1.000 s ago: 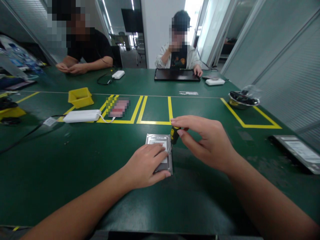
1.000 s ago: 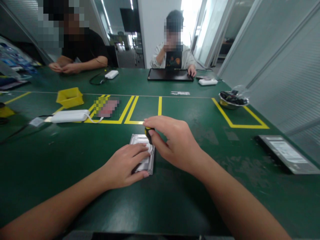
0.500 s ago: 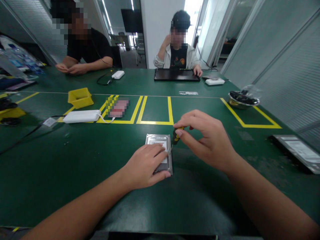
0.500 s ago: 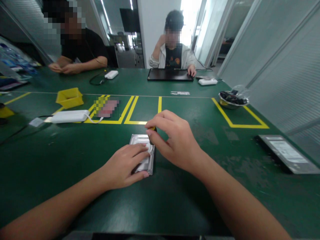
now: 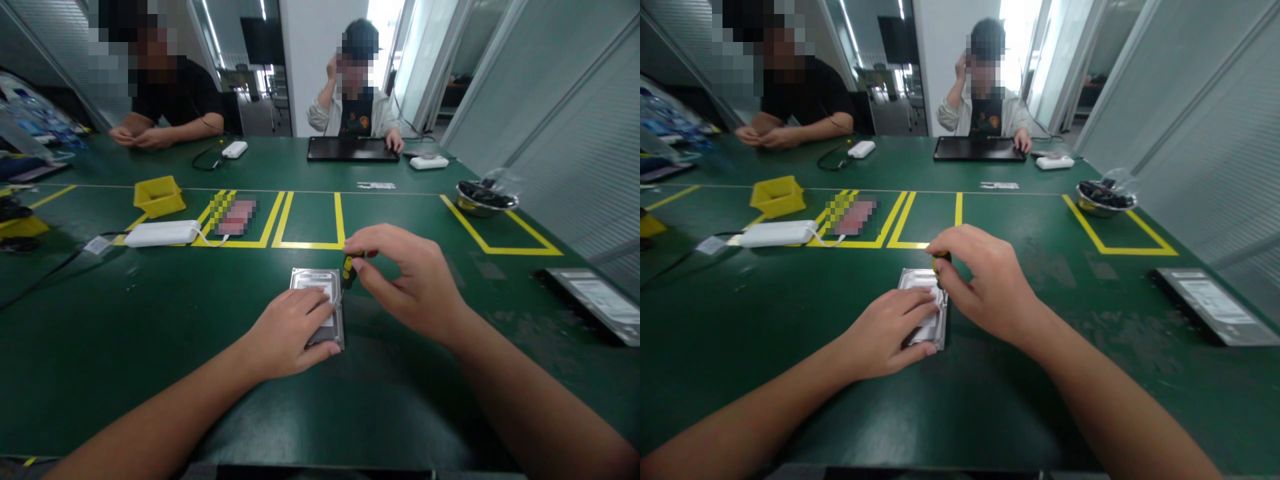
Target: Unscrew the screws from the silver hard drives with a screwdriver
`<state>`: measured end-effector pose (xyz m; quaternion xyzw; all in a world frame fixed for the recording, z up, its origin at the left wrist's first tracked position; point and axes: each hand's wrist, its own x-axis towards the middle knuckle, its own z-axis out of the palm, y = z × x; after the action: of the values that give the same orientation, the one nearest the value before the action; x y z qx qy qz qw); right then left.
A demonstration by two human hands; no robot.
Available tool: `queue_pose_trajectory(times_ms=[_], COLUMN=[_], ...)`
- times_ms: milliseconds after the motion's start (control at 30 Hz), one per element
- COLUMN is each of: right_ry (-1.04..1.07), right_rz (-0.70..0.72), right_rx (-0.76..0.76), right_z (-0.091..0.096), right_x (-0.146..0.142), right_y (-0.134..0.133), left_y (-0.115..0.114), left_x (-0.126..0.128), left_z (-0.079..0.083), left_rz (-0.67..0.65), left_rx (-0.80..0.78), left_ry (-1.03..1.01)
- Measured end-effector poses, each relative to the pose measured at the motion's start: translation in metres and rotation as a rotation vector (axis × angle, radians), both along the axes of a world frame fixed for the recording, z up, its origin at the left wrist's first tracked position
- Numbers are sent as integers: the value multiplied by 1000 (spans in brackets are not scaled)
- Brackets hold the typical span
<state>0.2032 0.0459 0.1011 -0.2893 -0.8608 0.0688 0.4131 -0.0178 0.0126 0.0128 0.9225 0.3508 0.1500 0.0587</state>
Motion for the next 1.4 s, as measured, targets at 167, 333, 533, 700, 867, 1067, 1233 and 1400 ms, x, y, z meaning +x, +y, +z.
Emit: queue_pose_trajectory(times_ms=[167, 333, 533, 700, 867, 1067, 1233, 1400], right_ry=[9, 1, -42, -16, -11, 11, 33, 20], right_rz=[10, 40, 28, -53, -18, 9, -54, -71], right_rx=[-25, -10, 1, 57, 23, -28, 3, 18], right_z=[-1, 0, -1, -4, -1, 0, -2, -2], right_x=[2, 2, 0, -3, -2, 0, -2, -1], right_y=[0, 0, -1, 2, 2, 3, 4, 4], left_y=[1, 1, 0, 0, 0, 1, 1, 0], left_x=[0, 0, 1, 1, 1, 1, 1, 1], left_z=[0, 0, 2, 1, 0, 0, 0, 1], left_rz=[2, 0, 1, 2, 6, 1, 2, -2], left_rx=[-8, -18, -3, 3, -3, -2, 5, -7], left_ry=[6, 11, -1, -8, -3, -1, -6, -2])
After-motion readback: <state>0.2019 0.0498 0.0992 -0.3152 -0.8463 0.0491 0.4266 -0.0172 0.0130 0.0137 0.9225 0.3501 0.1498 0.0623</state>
